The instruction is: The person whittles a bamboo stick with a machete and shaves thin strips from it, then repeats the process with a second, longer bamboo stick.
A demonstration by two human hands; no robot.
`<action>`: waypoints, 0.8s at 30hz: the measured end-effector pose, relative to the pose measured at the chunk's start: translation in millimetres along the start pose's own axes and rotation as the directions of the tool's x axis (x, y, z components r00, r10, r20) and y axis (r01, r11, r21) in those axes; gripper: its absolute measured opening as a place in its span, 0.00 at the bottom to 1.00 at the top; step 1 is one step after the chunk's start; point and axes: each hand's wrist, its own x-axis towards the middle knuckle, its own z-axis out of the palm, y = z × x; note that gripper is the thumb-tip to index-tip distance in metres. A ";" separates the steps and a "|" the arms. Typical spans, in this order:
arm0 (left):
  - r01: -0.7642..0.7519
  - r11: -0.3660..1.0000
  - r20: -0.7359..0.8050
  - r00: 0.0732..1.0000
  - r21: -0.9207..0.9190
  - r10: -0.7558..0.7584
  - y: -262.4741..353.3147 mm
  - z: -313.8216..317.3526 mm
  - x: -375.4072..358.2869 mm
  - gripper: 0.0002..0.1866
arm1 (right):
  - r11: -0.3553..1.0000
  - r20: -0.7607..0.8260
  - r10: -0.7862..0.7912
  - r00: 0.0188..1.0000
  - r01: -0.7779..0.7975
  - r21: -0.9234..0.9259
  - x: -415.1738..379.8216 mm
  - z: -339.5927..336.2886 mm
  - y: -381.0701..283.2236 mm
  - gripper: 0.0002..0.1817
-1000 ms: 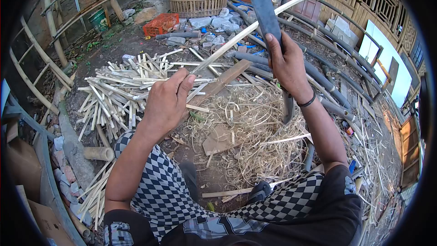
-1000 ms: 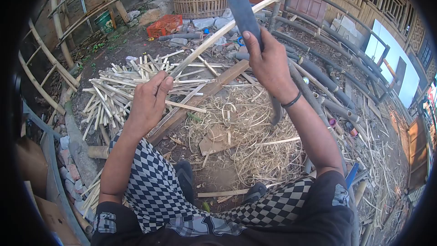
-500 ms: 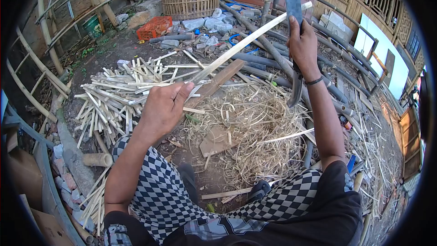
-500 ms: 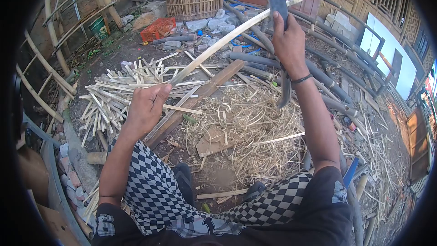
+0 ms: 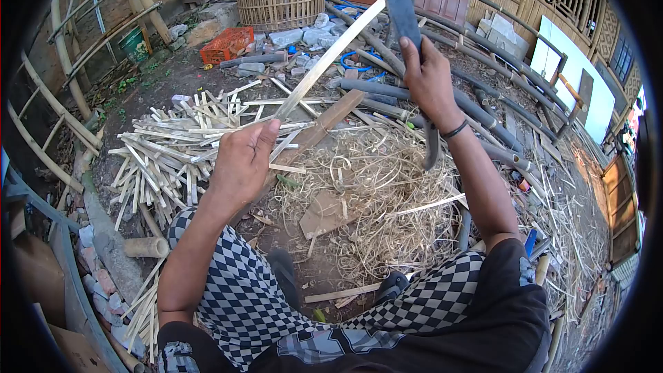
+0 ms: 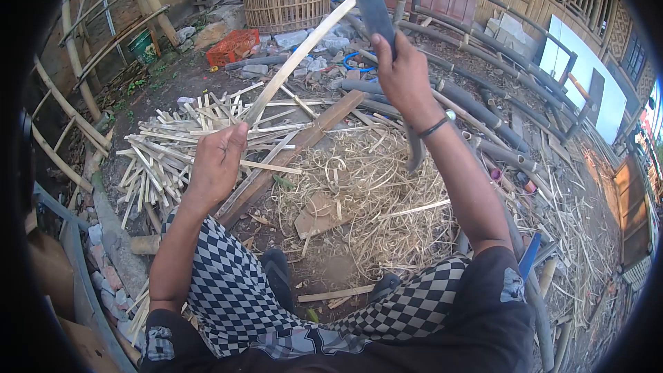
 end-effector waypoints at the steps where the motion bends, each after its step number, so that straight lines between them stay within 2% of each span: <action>1: -0.005 1.000 -0.002 1.000 0.002 0.005 -1.8 -2.1 0.8 0.31 | 0.907 0.237 0.360 0.902 -0.398 0.135 -3.7 -5.4 -24.7 0.20; 2: 0.009 0.999 -0.006 1.000 0.038 -0.009 -5.8 -7.1 2.0 0.31 | 0.988 0.133 0.147 0.980 -0.152 0.031 -0.7 -1.2 -6.2 0.20; 3: 0.025 0.997 -0.012 1.000 0.073 -0.025 -8.6 -11.0 3.5 0.31 | 0.991 0.055 -0.089 0.994 0.095 -0.099 5.4 0.4 16.7 0.20; 5: 0.039 0.997 -0.007 0.999 0.073 -0.039 -6.3 -12.8 1.5 0.31 | 0.982 0.027 -0.053 0.998 0.057 -0.182 24.3 -22.2 21.8 0.22; 6: -0.002 0.998 0.010 1.000 0.061 0.001 -5.2 -10.2 -1.8 0.31 | 0.998 -0.031 0.042 0.999 -0.043 -0.041 35.3 -29.5 30.3 0.23; 7: -0.044 0.998 0.031 0.999 0.049 0.043 -3.1 -7.4 -4.1 0.31 | 0.955 -0.018 0.293 0.956 -0.292 0.057 40.3 -39.6 16.8 0.24; 9: -0.032 0.999 0.034 0.999 0.028 0.031 6.5 -3.3 -0.2 0.31 | 0.974 -0.012 0.224 0.975 -0.223 0.046 21.5 -33.8 -4.3 0.23; 10: -0.024 1.000 0.023 0.999 0.018 0.024 9.8 -3.0 2.8 0.30 | 0.999 -0.018 -0.033 0.999 0.033 -0.029 4.9 -18.2 -2.7 0.22; 13: 0.001 0.994 0.024 1.000 0.109 -0.004 -3.8 -12.4 3.9 0.29 | 0.997 0.150 0.081 0.985 -0.082 -0.001 -1.5 -5.9 14.6 0.21; 15: -0.014 0.994 0.025 1.000 0.110 0.011 -4.5 -10.8 3.4 0.29 | 0.995 0.110 0.043 0.993 -0.033 -0.097 11.5 -19.2 18.6 0.21; 16: -0.043 0.996 0.016 0.999 0.081 0.042 -4.2 -8.9 1.8 0.30 | 0.985 0.071 0.165 0.984 -0.167 0.030 15.4 -29.5 8.6 0.21; 19: -0.039 0.999 0.039 0.999 0.028 0.037 4.0 -0.6 0.7 0.31 | 0.981 0.005 0.178 0.984 -0.178 0.071 14.4 -24.4 5.5 0.21; 20: -0.014 1.000 0.051 0.999 0.005 0.014 7.0 0.4 2.5 0.31 | 0.982 -0.067 -0.187 0.980 0.184 -0.041 0.1 -6.1 6.4 0.21; 21: -0.019 1.000 0.046 0.999 0.007 0.019 4.7 -1.4 3.0 0.31 | 0.995 0.036 -0.078 0.996 0.075 0.061 -8.3 -4.4 -9.3 0.21; 24: 0.015 0.997 0.049 0.999 0.082 -0.019 0.0 -13.1 3.7 0.31 | 0.996 0.118 -0.040 0.992 0.029 0.088 0.7 -2.8 0.6 0.20</action>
